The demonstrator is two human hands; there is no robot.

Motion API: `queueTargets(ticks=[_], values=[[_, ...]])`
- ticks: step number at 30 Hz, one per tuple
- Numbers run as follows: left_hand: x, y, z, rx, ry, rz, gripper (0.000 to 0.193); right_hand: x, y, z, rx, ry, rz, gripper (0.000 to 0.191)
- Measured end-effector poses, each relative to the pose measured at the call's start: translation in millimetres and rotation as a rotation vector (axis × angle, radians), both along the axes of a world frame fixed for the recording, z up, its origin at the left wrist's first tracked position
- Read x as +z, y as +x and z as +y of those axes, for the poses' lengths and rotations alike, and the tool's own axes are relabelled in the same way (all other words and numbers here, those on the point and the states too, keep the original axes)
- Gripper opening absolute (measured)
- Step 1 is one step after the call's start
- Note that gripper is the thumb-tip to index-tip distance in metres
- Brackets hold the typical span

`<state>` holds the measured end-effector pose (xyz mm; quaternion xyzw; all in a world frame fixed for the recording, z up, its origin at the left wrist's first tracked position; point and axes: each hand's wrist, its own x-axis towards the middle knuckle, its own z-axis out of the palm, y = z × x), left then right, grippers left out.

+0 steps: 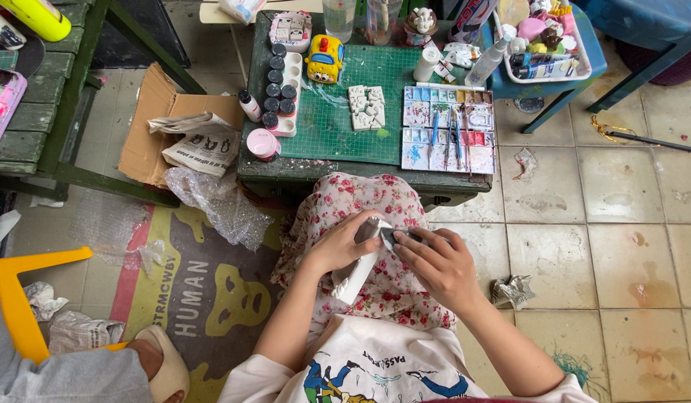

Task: The person sits on the floor sanding a white plaster picture frame with a sanding block, turning it over to work different sides. They then place the frame down, take paint tubes from the table, open one, dip brushes in a cup of water, and begin applying paint to a small plaster piece with a brush.

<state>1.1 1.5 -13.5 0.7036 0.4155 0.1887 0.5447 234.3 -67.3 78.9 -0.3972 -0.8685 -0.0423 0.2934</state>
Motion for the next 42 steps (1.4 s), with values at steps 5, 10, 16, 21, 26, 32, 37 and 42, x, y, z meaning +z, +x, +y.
queueTargets(ticks=[5,10,16,21,26,32,37,42], values=[[4.4,-1.7,-0.4,0.009,-0.044,-0.018,0.086,-5.8,-3.1,-3.7,-0.026,0.013,0.043,0.027],[8.7,-2.4,-1.4,0.024,-0.046,0.009,0.084,-5.1,0.5,-3.0,-0.052,0.019,0.030,0.030],[9.8,-1.2,-1.6,0.021,-0.071,0.026,0.082,-3.8,1.2,-4.0,-0.019,0.013,0.070,0.030],[7.2,-2.3,-1.3,0.007,-0.047,0.040,0.082,-4.8,-2.0,-4.6,0.012,-0.014,0.074,0.031],[2.1,-8.6,1.8,-0.065,-0.105,-0.008,0.092,-5.7,-3.6,-3.6,-0.009,-0.008,0.082,0.031],[-1.3,-11.2,-0.9,-0.088,-0.149,-0.006,0.101,-6.6,-3.3,-4.9,0.012,0.010,0.054,0.028],[0.5,-7.1,-1.5,-0.064,-0.139,0.014,0.098,-5.4,0.8,-3.9,-0.001,0.019,0.003,0.027],[2.3,-6.9,-3.3,-0.055,-0.106,0.016,0.096,-3.0,3.9,-2.9,-0.032,-0.004,-0.020,0.030]])
